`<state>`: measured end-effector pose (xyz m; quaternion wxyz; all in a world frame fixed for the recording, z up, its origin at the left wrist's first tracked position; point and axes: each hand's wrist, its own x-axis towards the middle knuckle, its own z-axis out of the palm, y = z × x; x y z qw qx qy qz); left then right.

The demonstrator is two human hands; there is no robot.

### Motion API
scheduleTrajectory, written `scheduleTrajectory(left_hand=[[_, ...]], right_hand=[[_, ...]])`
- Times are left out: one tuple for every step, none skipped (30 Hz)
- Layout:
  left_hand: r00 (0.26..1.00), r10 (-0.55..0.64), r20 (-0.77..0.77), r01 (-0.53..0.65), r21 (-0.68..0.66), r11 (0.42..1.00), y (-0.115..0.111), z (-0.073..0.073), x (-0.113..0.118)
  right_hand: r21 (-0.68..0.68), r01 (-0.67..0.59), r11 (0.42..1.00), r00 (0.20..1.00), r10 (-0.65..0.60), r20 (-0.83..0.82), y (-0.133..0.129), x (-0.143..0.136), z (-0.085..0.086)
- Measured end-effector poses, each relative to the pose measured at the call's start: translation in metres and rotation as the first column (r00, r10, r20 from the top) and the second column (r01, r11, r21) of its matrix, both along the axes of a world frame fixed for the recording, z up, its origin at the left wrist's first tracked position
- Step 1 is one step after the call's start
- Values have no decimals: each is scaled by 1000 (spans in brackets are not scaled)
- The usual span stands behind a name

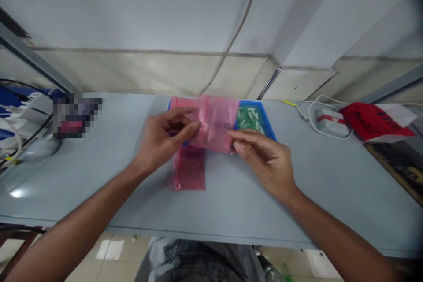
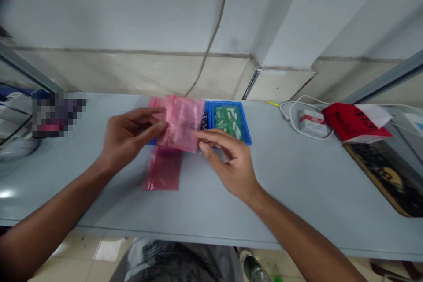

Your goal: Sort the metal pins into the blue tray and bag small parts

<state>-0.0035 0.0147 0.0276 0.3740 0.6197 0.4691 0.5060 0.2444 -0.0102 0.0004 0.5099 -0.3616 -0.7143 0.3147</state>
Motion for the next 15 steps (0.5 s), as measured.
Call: scheduleTrajectory(left_hand=[[997,82,-12,-81,31,996,6,0,-7],[984,178,-21,-176,87,981,12,0,-15],[968,247,-54,-238,129,963,19,-2,-24],[948,299,-114,-278,166,946,26,-3,-32],[921,324,-217,-285,195,939,32,-5,-39],[867,369,-334,-293,256,921,37,-8,-44],[786,436,-438,-293,358,887,40,-10,-48],[704,494,-510,-268,452,851,43,-12,-50],[642,532,-552,-219,533,817,44,-13,-51],[614,536,-579,-147,583,799,44,-14,-50],[619,498,-607,-59,596,801,43,-15,-48],[639,425,-642,37,577,816,42,-15,-46],[655,331,-679,134,536,834,41,-15,-44],[660,236,-713,220,484,847,40,-15,-43],[657,156,-738,282,433,856,38,-15,-41]], right_hand=[[26,-28,999,1000,28,-3,-2,-4,0],[67,-69,995,997,68,18,-4,-8,-1],[117,-124,985,990,116,78,-7,-13,-4],[168,-189,967,973,161,168,-9,-17,-7],[208,-263,942,938,199,283,-12,-21,-11],[228,-340,912,881,224,417,-15,-25,-16],[235,-407,883,811,231,538,-17,-28,-21],[229,-461,857,737,226,637,-18,-31,-25],[226,-497,838,678,211,704,-20,-32,-29],[230,-515,826,641,193,743,-20,-33,-32],[241,-518,820,626,172,760,-21,-33,-34],[266,-510,818,632,148,761,-21,-32,-35],[294,-498,816,648,125,751,-21,-31,-34],[322,-480,817,670,104,735,-20,-30,-34],[345,-462,817,692,90,716,-20,-29,-33]])
